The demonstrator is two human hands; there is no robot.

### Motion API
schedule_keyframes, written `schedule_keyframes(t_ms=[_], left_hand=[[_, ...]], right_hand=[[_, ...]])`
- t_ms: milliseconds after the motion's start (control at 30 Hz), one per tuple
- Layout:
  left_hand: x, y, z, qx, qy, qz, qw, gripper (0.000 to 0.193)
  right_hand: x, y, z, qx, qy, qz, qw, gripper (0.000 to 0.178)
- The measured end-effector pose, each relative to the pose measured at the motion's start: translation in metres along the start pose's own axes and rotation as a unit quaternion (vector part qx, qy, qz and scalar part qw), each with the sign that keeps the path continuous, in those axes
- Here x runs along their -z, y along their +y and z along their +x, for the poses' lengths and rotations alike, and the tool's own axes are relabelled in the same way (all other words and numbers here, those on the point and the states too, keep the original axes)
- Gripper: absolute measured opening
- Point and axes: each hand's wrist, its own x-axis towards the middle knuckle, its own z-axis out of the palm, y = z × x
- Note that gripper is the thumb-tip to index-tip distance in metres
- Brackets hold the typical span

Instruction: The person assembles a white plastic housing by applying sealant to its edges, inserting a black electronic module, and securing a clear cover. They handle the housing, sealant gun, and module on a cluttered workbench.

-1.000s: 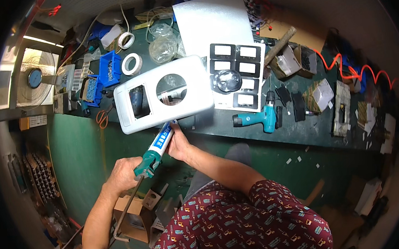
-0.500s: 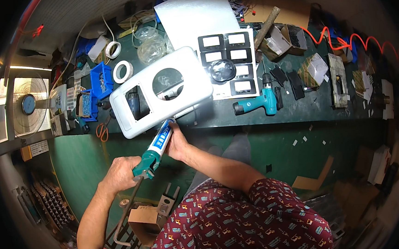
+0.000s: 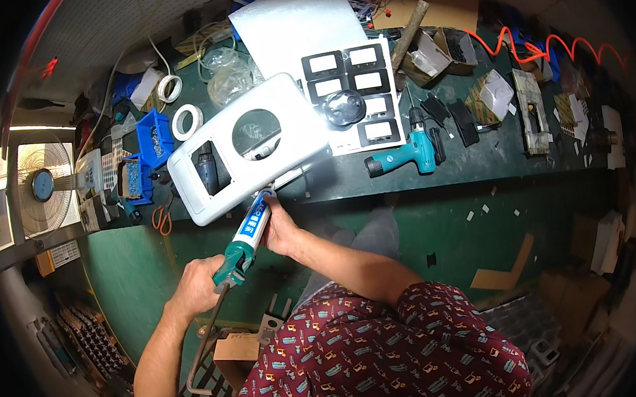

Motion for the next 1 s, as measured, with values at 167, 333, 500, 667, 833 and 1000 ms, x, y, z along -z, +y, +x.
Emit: schedule_keyframes(t_ms=[167, 333, 500, 667, 833, 1000], left_hand=[[-0.014, -0.007, -0.004, -0.007, 0.037, -0.042, 0.998, 0.016], [-0.014, 0.011, 0.001, 0.006, 0.033, -0.045, 0.998, 0.015], [-0.012, 0.029, 0.01, 0.009, 0.029, -0.03, 0.999, 0.016], [-0.014, 0.035, 0.01, 0.015, 0.04, 0.01, 0.999, 0.015], [-0.022, 0.056, 0.013, 0.081, 0.053, -0.035, 0.995, 0.021], [-0.038, 0.055, 0.007, 0.091, 0.121, -0.128, 0.98, 0.02]], right_hand=[[-0.002, 0.002, -0.004, 0.002, 0.001, -0.004, 1.0, 0.056], [-0.001, -0.002, -0.005, 0.006, 0.021, -0.019, 1.0, 0.059], [-0.006, -0.011, -0.01, -0.001, 0.027, 0.006, 1.0, 0.056], [-0.004, -0.015, -0.008, -0.021, 0.025, 0.011, 0.999, 0.057], [-0.006, -0.024, -0.007, -0.029, 0.03, -0.018, 0.999, 0.054], [-0.02, -0.038, -0.026, -0.052, 0.029, -0.119, 0.991, 0.046]])
